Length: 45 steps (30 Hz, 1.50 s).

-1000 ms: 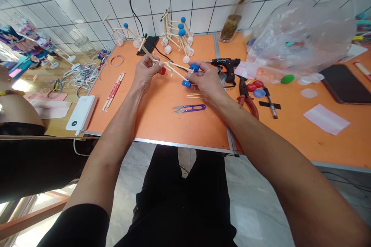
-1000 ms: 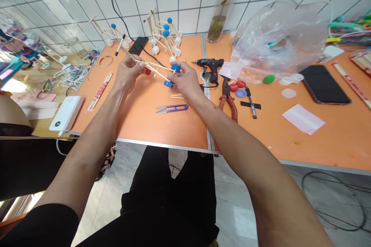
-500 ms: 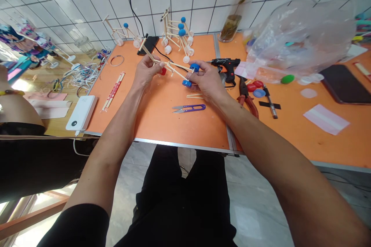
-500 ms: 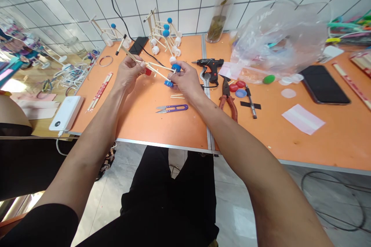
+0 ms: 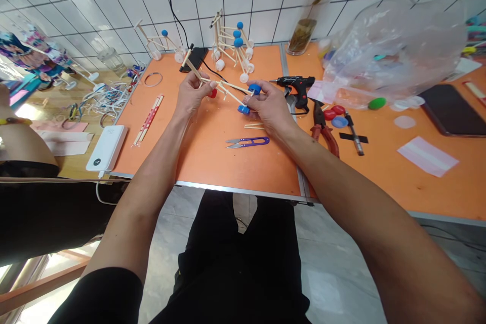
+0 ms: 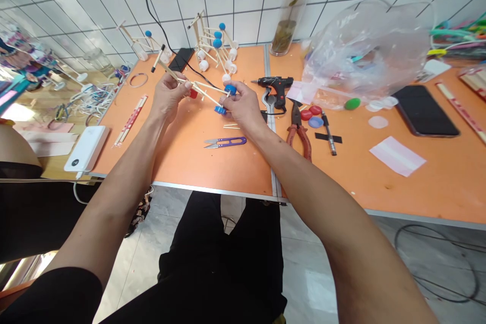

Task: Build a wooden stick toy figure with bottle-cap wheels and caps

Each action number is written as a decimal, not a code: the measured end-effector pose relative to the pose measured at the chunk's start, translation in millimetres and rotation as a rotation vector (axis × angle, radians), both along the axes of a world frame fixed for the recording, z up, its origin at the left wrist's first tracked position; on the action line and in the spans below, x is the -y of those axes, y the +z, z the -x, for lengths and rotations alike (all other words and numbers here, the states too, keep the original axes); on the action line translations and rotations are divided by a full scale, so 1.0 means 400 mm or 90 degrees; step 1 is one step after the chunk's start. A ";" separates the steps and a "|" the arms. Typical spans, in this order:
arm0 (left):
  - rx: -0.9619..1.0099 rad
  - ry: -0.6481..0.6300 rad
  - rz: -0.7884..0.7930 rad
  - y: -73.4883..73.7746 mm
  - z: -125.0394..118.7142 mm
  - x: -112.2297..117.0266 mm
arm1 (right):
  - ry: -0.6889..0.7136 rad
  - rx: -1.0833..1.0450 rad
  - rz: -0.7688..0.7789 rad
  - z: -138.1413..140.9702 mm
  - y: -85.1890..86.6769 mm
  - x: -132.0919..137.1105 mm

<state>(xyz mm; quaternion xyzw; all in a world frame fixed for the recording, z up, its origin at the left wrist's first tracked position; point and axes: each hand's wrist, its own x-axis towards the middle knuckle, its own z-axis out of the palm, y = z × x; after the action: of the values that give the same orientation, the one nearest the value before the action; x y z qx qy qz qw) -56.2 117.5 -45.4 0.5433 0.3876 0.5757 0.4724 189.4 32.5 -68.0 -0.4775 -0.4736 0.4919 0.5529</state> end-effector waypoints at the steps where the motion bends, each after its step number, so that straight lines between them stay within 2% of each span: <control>1: -0.002 0.002 0.001 -0.002 0.001 -0.002 | -0.001 0.000 0.000 0.000 0.000 0.000; 10: 0.009 -0.023 -0.022 -0.027 0.017 -0.026 | -0.004 -0.016 0.005 0.001 -0.015 -0.011; 24: 0.025 -0.020 0.002 -0.013 0.009 -0.014 | -0.014 -0.056 0.013 0.012 -0.004 -0.001; 45: 0.019 -0.012 -0.011 -0.025 0.016 -0.024 | -0.025 -0.060 0.012 0.018 -0.001 0.004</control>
<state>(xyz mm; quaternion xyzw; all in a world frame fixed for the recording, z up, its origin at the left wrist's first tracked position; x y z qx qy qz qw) -62.7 126.9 -55.2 0.5424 0.3705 0.5828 0.4784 182.0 30.9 -68.4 -0.4683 -0.4324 0.5075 0.5798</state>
